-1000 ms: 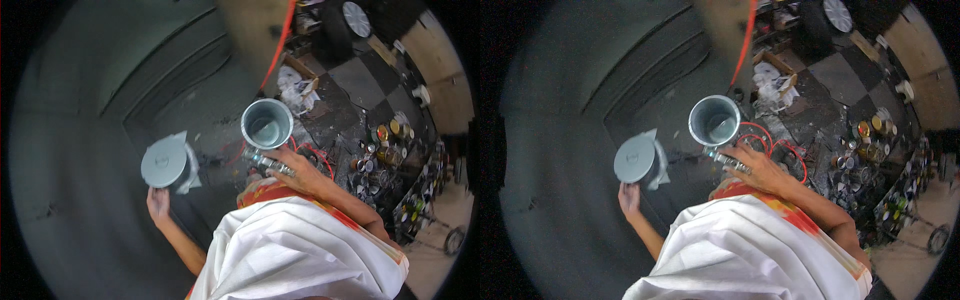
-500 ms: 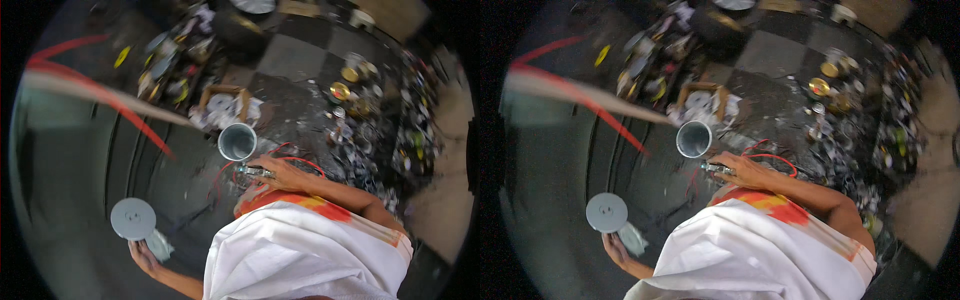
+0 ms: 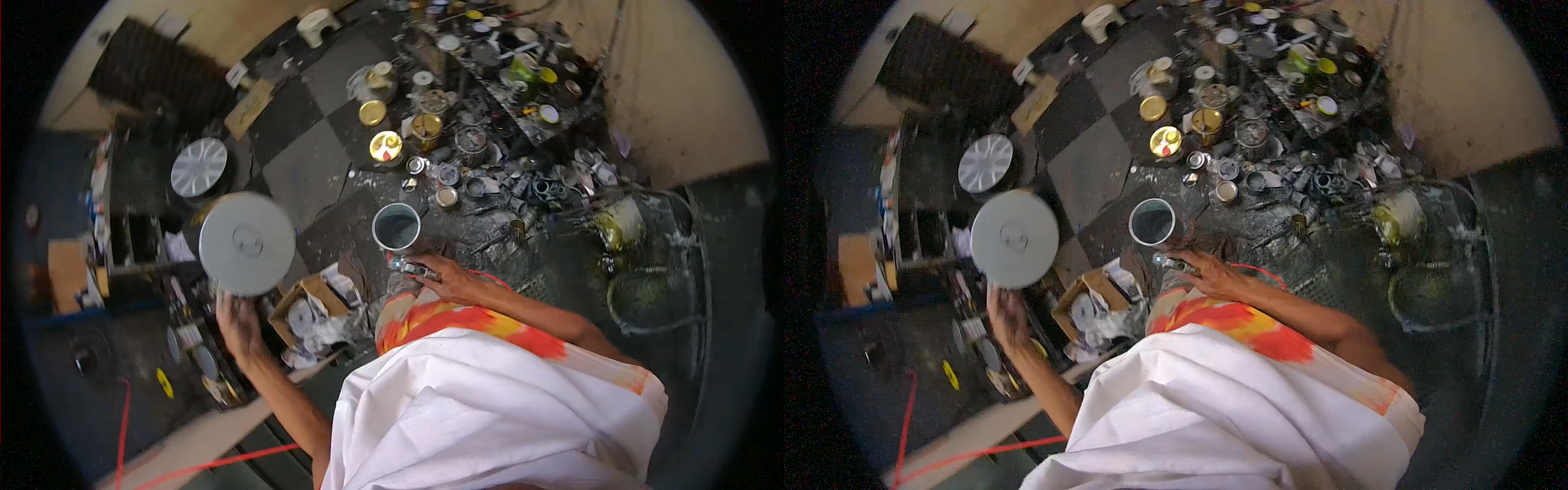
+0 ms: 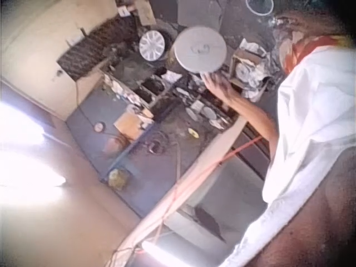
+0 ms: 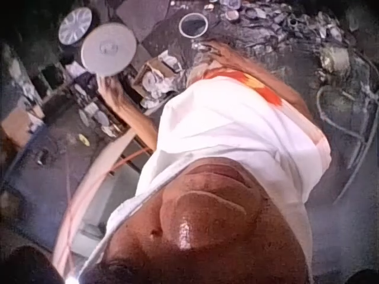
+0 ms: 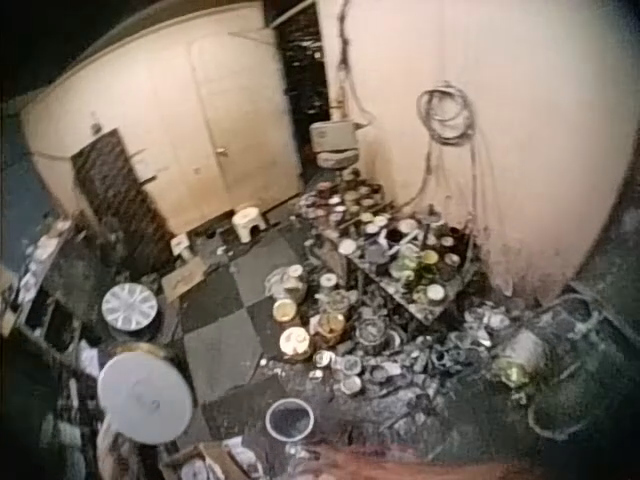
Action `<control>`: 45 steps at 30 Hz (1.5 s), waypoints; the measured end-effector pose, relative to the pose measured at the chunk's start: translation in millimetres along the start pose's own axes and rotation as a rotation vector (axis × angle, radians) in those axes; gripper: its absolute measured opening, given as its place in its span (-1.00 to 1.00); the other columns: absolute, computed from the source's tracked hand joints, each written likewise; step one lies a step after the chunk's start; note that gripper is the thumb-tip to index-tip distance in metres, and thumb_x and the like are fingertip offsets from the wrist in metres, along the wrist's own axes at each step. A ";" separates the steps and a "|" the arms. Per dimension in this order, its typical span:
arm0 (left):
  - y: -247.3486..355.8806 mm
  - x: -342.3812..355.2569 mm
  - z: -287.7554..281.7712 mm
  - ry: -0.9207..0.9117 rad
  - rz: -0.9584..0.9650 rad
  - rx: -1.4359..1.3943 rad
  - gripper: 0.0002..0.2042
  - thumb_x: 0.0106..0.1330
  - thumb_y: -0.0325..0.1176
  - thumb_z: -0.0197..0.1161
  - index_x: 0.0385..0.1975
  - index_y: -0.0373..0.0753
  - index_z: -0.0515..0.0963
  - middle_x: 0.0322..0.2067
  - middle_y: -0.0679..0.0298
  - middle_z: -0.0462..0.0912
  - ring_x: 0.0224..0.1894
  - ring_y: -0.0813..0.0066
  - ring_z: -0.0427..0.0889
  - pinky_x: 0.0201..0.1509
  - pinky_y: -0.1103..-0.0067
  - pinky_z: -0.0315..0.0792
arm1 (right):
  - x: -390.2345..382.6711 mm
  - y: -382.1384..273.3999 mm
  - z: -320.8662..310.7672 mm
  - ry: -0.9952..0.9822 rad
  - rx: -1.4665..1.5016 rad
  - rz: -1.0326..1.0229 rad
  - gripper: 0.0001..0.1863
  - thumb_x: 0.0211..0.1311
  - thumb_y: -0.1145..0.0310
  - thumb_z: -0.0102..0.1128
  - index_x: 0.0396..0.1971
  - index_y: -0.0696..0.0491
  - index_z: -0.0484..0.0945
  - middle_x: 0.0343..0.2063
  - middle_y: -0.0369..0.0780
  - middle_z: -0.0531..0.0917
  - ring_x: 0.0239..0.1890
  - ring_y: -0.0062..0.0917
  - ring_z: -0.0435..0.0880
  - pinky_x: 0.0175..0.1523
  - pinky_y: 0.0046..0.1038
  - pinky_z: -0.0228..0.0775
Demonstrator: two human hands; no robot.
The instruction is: The recorder uses a spray gun to apply paint or coating to a circular metal part in a paint booth.
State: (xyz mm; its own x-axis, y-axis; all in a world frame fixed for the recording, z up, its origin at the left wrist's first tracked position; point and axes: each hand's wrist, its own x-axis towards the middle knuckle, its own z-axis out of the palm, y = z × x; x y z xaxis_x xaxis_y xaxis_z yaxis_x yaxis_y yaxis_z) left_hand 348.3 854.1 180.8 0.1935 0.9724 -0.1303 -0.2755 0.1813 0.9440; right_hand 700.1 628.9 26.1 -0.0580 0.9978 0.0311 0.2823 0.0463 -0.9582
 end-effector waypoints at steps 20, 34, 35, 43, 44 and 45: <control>-226.7 322.0 575.3 -0.600 -0.776 -0.468 -0.63 0.54 -0.46 -0.06 0.29 -0.41 0.28 0.37 0.08 0.27 0.43 0.07 0.26 0.53 0.17 0.20 | 57.2 66.0 -45.3 0.602 0.030 0.434 -0.44 0.30 0.48 0.18 0.32 -0.02 0.39 0.27 -0.04 0.45 0.36 -0.15 0.38 0.47 -0.18 0.16; -433.1 361.1 846.6 -0.692 -0.938 -0.479 -0.73 0.48 -0.46 0.10 0.13 -0.28 0.41 0.14 0.18 0.51 0.17 0.23 0.53 0.40 0.18 0.39 | 72.3 98.0 -43.5 1.096 -0.087 0.592 -0.52 0.32 0.40 0.25 0.24 -0.07 0.50 0.23 -0.08 0.50 0.30 -0.13 0.44 0.35 -0.13 0.31; -439.7 360.7 848.6 -0.690 -0.922 -0.483 -0.73 0.50 -0.43 0.07 0.14 -0.28 0.41 0.17 0.18 0.48 0.19 0.20 0.52 0.40 0.18 0.39 | 72.0 98.2 -44.0 1.102 -0.090 0.602 -0.52 0.32 0.40 0.25 0.24 -0.07 0.50 0.23 -0.08 0.50 0.30 -0.13 0.44 0.34 -0.13 0.31; -457.9 364.4 845.9 -0.646 -0.974 -0.558 -0.66 0.53 -0.38 0.01 0.24 -0.31 0.36 0.24 0.11 0.41 0.27 0.14 0.46 0.43 0.14 0.36 | 70.6 97.9 -48.9 1.087 -0.096 0.614 -0.52 0.31 0.40 0.26 0.25 -0.08 0.50 0.22 -0.08 0.50 0.30 -0.13 0.45 0.33 -0.13 0.33; -457.3 365.8 846.8 -0.662 -0.961 -0.550 -0.66 0.53 -0.37 0.01 0.24 -0.31 0.36 0.24 0.11 0.40 0.27 0.13 0.46 0.43 0.14 0.35 | 70.8 97.4 -49.1 1.082 -0.095 0.610 -0.52 0.31 0.40 0.26 0.25 -0.08 0.50 0.22 -0.08 0.50 0.29 -0.13 0.45 0.33 -0.13 0.33; -457.4 366.2 847.7 -0.681 -0.949 -0.541 -0.65 0.53 -0.37 0.02 0.24 -0.31 0.35 0.23 0.10 0.39 0.28 0.12 0.45 0.44 0.14 0.34 | 70.9 97.2 -49.5 1.079 -0.096 0.608 -0.52 0.31 0.39 0.26 0.25 -0.08 0.50 0.22 -0.08 0.50 0.29 -0.13 0.45 0.33 -0.13 0.33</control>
State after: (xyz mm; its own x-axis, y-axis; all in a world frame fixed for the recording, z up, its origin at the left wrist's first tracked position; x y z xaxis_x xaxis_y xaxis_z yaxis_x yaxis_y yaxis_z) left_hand 1343.4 1002.8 -41.9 0.9180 0.1889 -0.3487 -0.0801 0.9494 0.3036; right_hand 770.8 706.5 -50.8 0.9109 0.3847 -0.1490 0.0590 -0.4790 -0.8758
